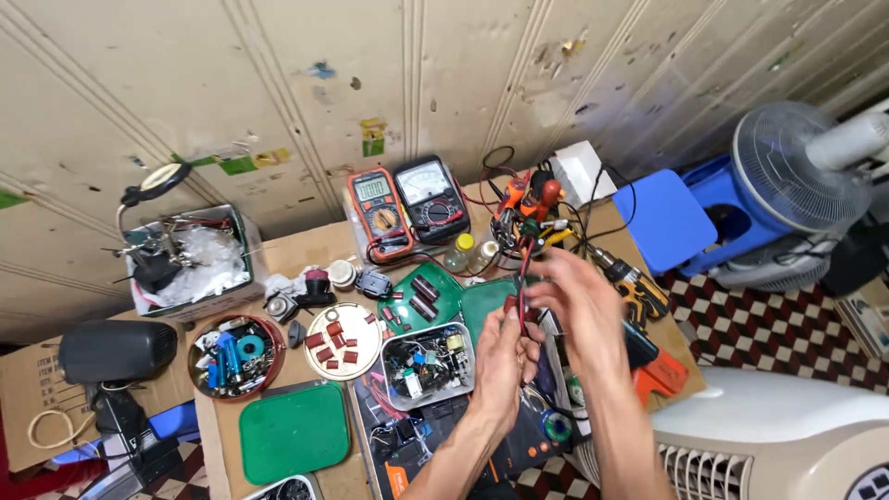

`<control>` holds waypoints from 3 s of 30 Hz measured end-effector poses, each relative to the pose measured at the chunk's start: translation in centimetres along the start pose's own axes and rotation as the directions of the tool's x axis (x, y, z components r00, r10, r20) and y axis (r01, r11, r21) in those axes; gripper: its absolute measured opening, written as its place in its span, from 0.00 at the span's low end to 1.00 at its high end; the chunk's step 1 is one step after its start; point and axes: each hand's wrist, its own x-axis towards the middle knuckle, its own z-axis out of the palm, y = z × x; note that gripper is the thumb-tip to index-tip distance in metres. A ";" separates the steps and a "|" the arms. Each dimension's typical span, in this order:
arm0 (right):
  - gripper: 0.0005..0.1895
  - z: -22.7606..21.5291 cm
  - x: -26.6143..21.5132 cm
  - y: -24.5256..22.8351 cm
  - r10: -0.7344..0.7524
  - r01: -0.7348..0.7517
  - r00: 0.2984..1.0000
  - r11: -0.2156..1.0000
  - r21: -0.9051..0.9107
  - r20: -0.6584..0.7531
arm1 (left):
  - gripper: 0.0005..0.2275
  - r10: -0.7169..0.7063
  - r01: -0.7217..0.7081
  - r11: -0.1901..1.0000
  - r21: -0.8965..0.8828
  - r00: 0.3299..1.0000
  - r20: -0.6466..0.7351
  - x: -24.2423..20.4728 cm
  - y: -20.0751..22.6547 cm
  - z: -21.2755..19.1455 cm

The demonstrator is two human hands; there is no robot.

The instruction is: The person tests various small electronic components, including capacitors and batteries, using a multimeter. They pick up components from a container, connect them to the multimeter probes, and observe the readings on the display.

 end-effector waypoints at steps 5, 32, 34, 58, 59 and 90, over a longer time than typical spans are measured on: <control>0.28 -4.2 -6.4 8.6 0.056 -0.031 0.980 0.991 0.132 -0.192 | 0.09 0.067 -0.067 0.968 -0.241 0.998 -0.006 -1.6 1.6 -0.3; 0.28 -7.9 -7.5 14.0 0.421 -0.376 0.898 0.884 0.278 -0.125 | 0.08 -0.070 0.062 0.997 -0.038 0.965 -0.251 -10.4 0.9 -8.9; 0.32 -7.6 -9.4 14.3 0.544 -0.492 0.823 0.826 0.275 -0.164 | 0.09 -0.064 0.063 0.998 -0.012 0.976 -0.208 -10.2 0.8 -8.1; 0.17 -5.9 -9.6 9.4 0.024 0.004 0.997 0.928 0.373 -0.068 | 0.12 0.172 -0.044 0.944 0.327 0.912 -0.372 -11.5 -1.6 -18.1; 0.18 -5.6 -10.5 8.7 -0.016 0.031 0.996 0.983 0.182 -0.084 | 0.11 0.266 -0.109 0.898 0.427 0.906 -0.329 -11.6 -1.1 -18.6; 0.10 4.3 -13.4 13.2 0.404 -0.378 0.899 0.911 -0.166 0.169 | 0.15 -0.095 0.090 0.995 -0.050 0.989 -0.116 -14.8 4.2 -15.8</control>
